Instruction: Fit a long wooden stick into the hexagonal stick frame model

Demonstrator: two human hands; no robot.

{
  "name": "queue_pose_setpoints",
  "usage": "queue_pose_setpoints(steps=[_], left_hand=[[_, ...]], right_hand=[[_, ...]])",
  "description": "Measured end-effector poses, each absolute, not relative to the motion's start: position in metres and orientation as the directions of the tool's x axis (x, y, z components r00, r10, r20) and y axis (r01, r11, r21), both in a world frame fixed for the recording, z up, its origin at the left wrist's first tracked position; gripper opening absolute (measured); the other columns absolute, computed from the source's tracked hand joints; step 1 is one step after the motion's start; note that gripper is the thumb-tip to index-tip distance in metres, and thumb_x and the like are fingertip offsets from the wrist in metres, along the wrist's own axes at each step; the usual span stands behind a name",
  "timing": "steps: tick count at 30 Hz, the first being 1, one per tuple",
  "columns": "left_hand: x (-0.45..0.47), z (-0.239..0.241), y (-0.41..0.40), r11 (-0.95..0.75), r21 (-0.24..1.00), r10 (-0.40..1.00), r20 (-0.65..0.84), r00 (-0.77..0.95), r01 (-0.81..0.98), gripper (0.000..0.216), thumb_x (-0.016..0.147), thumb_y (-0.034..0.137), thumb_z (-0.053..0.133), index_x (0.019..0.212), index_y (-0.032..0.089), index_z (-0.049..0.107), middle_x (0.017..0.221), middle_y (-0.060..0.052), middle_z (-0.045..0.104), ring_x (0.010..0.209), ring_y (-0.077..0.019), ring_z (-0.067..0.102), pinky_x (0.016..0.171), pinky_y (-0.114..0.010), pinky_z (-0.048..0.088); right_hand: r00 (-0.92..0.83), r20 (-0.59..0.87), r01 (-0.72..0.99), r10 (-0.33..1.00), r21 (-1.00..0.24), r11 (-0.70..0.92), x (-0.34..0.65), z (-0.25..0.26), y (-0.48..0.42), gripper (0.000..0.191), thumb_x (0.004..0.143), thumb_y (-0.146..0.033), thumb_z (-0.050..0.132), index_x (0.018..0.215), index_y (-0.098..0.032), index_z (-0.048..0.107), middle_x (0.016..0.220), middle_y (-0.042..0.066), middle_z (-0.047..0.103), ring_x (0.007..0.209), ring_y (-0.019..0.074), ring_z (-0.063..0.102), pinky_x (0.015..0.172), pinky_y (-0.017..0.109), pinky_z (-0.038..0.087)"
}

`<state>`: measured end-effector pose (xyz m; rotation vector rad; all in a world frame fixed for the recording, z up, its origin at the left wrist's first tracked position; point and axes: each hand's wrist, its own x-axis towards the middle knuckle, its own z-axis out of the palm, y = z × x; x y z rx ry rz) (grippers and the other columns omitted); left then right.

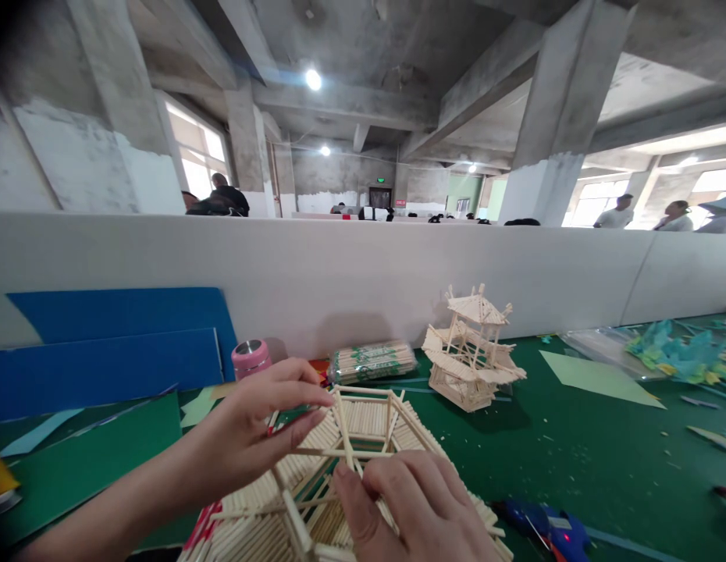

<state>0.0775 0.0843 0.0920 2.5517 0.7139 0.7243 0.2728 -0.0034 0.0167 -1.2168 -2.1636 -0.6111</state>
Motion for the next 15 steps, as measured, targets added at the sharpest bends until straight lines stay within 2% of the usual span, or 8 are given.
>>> queue_pose_setpoints(steps=[3, 6, 10, 15], left_hand=[[0.079, 0.095, 0.071, -0.872, 0.332, 0.469, 0.36, 0.806, 0.359, 0.021, 0.085, 0.017, 0.042, 0.085, 0.016, 0.062, 0.076, -0.004, 0.052, 0.073, -0.0157, 0.045, 0.063, -0.028, 0.035], [0.083, 0.097, 0.065, -0.907, 0.222, 0.415, 0.344, 0.842, 0.357, 0.022, 0.086, 0.018, 0.041, 0.085, 0.017, 0.063, 0.071, -0.004, 0.053, 0.069, -0.0162, 0.043, 0.061, -0.029, 0.033], [0.088, 0.097, 0.068, -0.924, 0.18, 0.38, 0.324, 0.867, 0.338, 0.021, 0.086, 0.019, 0.041, 0.088, 0.021, 0.062, 0.071, -0.003, 0.055, 0.068, -0.0165, 0.043, 0.06, -0.028, 0.032], [0.09, 0.095, 0.073, -0.927, 0.17, 0.37, 0.288, 0.883, 0.333, 0.02, 0.086, 0.02, 0.042, 0.083, 0.021, 0.062, 0.07, -0.003, 0.055, 0.067, -0.0162, 0.044, 0.06, -0.028, 0.031]], right_hand=[[-0.441, 0.689, 0.867, 0.574, 0.163, 0.471, 0.271, 0.02, -0.003, 0.027, 0.086, -0.026, 0.04, 0.107, -0.025, 0.057, 0.081, 0.0, 0.061, 0.074, 0.011, 0.054, 0.067, 0.022, 0.045], [-0.453, 0.699, 0.864, 0.553, 0.194, 0.464, 0.268, 0.024, -0.003, 0.023, 0.086, -0.024, 0.039, 0.096, -0.023, 0.06, 0.078, -0.001, 0.06, 0.072, 0.01, 0.053, 0.067, 0.023, 0.043], [-0.481, 0.699, 0.854, 0.53, 0.237, 0.462, 0.263, 0.029, -0.003, 0.022, 0.087, -0.02, 0.037, 0.084, -0.02, 0.06, 0.073, -0.002, 0.058, 0.067, 0.0095, 0.052, 0.064, 0.023, 0.041], [-0.485, 0.702, 0.86, 0.521, 0.273, 0.431, 0.259, 0.033, -0.001, 0.023, 0.086, -0.017, 0.037, 0.091, -0.02, 0.06, 0.07, -0.002, 0.057, 0.062, 0.0099, 0.05, 0.059, 0.024, 0.039]])
